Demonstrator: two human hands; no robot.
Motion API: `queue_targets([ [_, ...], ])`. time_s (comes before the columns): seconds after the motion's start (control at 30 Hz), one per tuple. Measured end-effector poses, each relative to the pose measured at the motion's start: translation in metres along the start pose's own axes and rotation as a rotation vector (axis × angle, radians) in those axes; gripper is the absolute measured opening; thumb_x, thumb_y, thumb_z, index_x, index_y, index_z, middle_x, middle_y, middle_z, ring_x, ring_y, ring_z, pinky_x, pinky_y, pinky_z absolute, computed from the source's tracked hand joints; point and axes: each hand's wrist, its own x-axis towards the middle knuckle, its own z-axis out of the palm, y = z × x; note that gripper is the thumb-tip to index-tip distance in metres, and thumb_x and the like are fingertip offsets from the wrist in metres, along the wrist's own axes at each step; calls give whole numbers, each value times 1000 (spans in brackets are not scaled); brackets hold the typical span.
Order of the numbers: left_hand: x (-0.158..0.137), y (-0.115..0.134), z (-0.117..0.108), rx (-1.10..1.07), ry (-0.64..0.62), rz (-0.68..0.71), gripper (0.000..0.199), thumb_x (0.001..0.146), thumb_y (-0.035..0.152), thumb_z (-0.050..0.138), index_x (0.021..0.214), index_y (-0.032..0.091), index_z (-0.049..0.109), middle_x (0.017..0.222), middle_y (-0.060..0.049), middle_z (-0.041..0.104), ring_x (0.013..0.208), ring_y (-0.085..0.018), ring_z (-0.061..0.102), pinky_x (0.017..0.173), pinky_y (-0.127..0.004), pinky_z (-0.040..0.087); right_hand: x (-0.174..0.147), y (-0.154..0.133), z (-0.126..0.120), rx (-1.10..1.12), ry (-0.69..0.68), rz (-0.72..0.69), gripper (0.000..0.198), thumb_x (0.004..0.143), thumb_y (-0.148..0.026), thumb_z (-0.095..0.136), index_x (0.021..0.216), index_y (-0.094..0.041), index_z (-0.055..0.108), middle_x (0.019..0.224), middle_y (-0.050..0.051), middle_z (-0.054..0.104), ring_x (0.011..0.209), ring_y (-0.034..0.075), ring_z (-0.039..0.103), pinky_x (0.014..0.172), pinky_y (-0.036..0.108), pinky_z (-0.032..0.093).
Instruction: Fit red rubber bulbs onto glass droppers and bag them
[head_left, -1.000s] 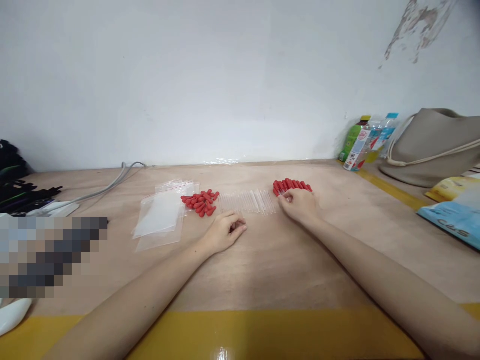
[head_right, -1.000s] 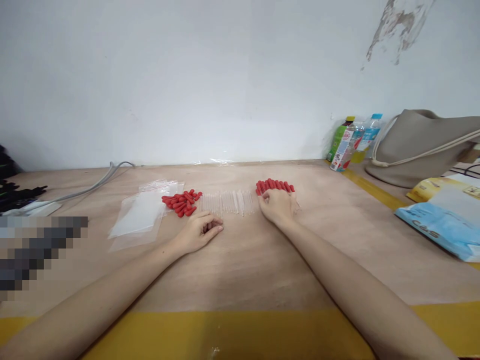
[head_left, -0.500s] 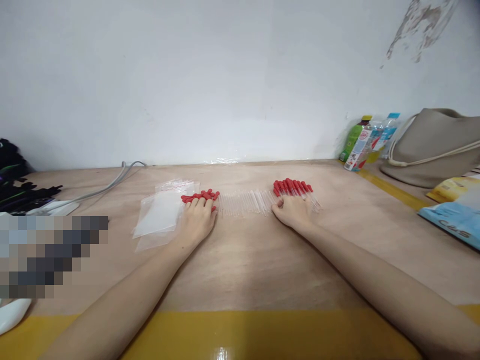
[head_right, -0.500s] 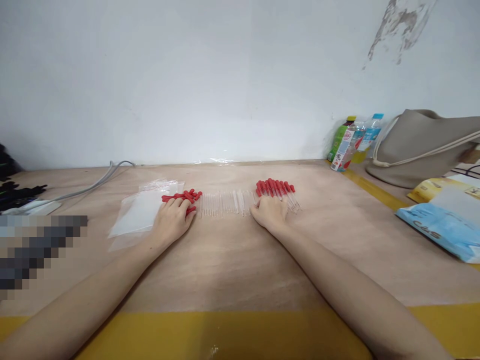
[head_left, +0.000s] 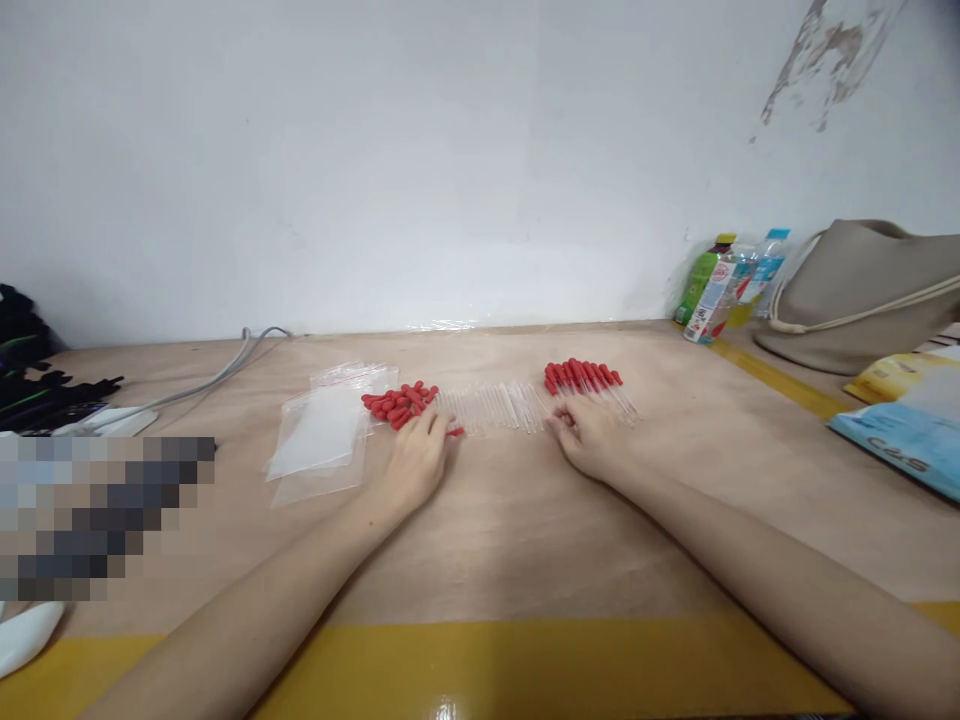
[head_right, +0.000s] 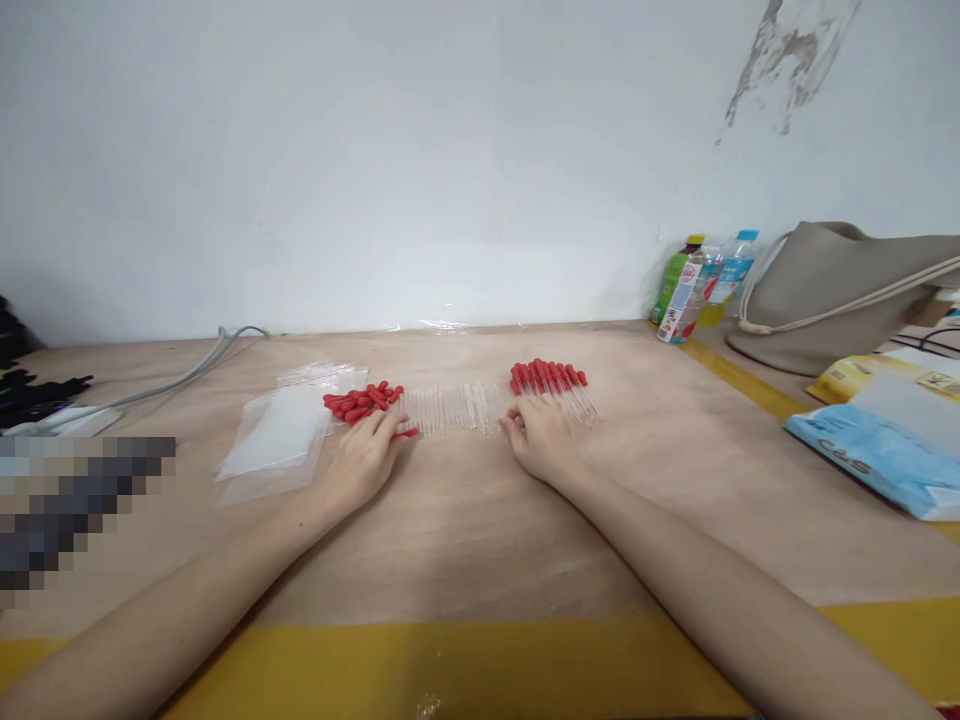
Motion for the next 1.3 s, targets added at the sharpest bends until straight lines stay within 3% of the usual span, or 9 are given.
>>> queue_targets([
  [0.1, -3, 8, 4, -277, -47, 123, 20, 88, 20, 40, 99, 17, 56, 87, -6, 54, 79, -16, 54, 70, -28, 44, -11, 3, -7, 43, -58, -186, 16, 81, -29, 50, 74, -17, 57, 77, 5, 58, 77, 18, 50, 69, 30, 33],
  [0.2, -3, 11, 6, -409, -61, 124, 19, 87, 22, 43, 93, 18, 61, 85, -5, 53, 78, -15, 53, 71, -28, 44, -17, 6, -12, 62, -108, -240, 16, 81, -30, 52, 73, -17, 59, 78, 6, 57, 78, 18, 49, 70, 31, 34],
  [0.4, 2, 15, 9, -502, 15, 60, 12, 84, 22, 50, 83, 17, 61, 80, -3, 55, 75, -14, 52, 69, -27, 43, -14, -2, -3, 123, -108, -276, 27, 77, -40, 58, 96, -21, 63, 91, 6, 58, 85, 19, 51, 76, 34, 36],
  [0.6, 4, 22, 8, -607, 2, 43, 9, 86, 20, 47, 89, 17, 56, 81, -2, 63, 75, -14, 59, 69, -25, 46, -10, -21, 5, 113, -116, -309, 17, 82, -28, 52, 75, -20, 66, 81, 5, 60, 80, 17, 51, 73, 32, 34],
  [0.83, 6, 22, 9, -599, 38, 69, 17, 86, 22, 48, 99, 18, 59, 92, -5, 67, 82, -17, 63, 73, -28, 49, -13, -34, -4, 169, -80, -179, 14, 85, -23, 45, 82, -17, 58, 79, 3, 64, 73, 14, 55, 73, 30, 30],
  [1.03, 6, 25, 6, -629, 39, 43, 16, 85, 23, 48, 94, 17, 61, 87, -4, 67, 78, -15, 62, 71, -26, 48, -15, -39, -1, 198, -75, -239, 14, 85, -25, 46, 80, -18, 57, 76, 0, 65, 64, 11, 54, 73, 30, 26],
  [1.3, 7, 28, 9, -957, -61, -105, 18, 85, 27, 48, 84, 13, 60, 62, 1, 60, 56, -10, 57, 56, -20, 47, -13, -34, 5, 325, -149, -300, 11, 85, -25, 47, 83, -18, 56, 75, -1, 63, 66, 11, 54, 74, 28, 30],
])
